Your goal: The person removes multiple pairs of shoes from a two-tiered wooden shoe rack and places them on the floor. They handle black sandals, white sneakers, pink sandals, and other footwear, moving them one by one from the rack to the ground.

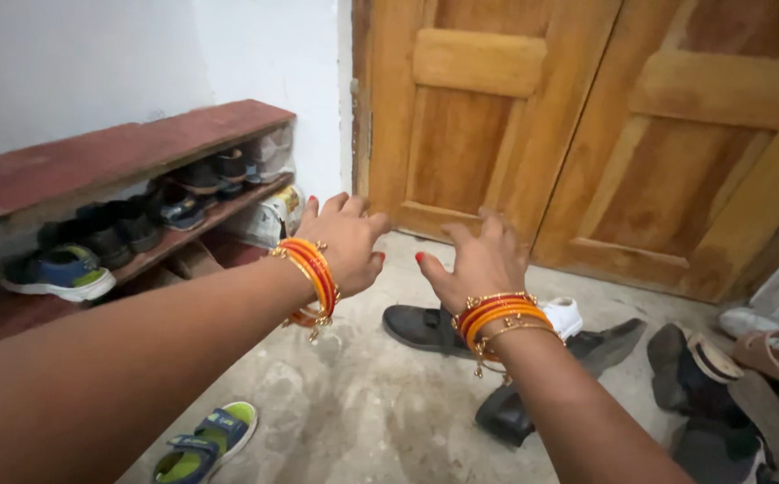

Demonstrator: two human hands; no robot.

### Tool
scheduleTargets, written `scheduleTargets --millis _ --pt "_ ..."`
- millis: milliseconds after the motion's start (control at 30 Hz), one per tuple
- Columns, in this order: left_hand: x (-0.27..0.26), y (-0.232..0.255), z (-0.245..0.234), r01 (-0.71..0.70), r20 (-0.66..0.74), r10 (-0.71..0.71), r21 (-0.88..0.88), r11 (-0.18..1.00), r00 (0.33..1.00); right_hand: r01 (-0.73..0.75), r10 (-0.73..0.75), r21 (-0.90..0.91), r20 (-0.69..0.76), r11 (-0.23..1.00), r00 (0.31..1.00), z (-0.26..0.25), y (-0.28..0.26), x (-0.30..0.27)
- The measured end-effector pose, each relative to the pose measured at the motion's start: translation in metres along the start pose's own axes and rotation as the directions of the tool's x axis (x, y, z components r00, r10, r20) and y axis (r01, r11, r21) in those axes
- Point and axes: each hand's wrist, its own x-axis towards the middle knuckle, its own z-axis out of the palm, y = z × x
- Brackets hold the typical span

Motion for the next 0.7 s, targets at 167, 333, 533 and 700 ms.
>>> scheduleTargets --millis 167,333,533,700 --pt "-0.03 -0.013 -0.01 0.093 0.048 -0.091 -0.059 0.994 0.995 0.035 -0.036 -0.035 -0.002 0.999 0.999 -0.003 -0.017 -0.008" --pt "-0.071 -0.036 -0.009 0.118 -0.008 -0.119 -0.091 0.989 0.993 0.042 -0.04 -0.039 0.049 0.998 0.998 0.0 -0.043 -0.017" --pt "-0.117 -0.087 0.005 0.207 0.025 -0.205 -0.112 0.972 0.978 0.076 -0.069 -0.086 0.082 0.993 0.994 0.022 -0.069 -0.026" --pt "-0.146 -0.128 0.025 0.322 0.05 -0.319 -0.081 0.943 0.947 0.012 -0.007 -0.04 0.114 0.999 0.993 0.055 -0.096 -0.039"
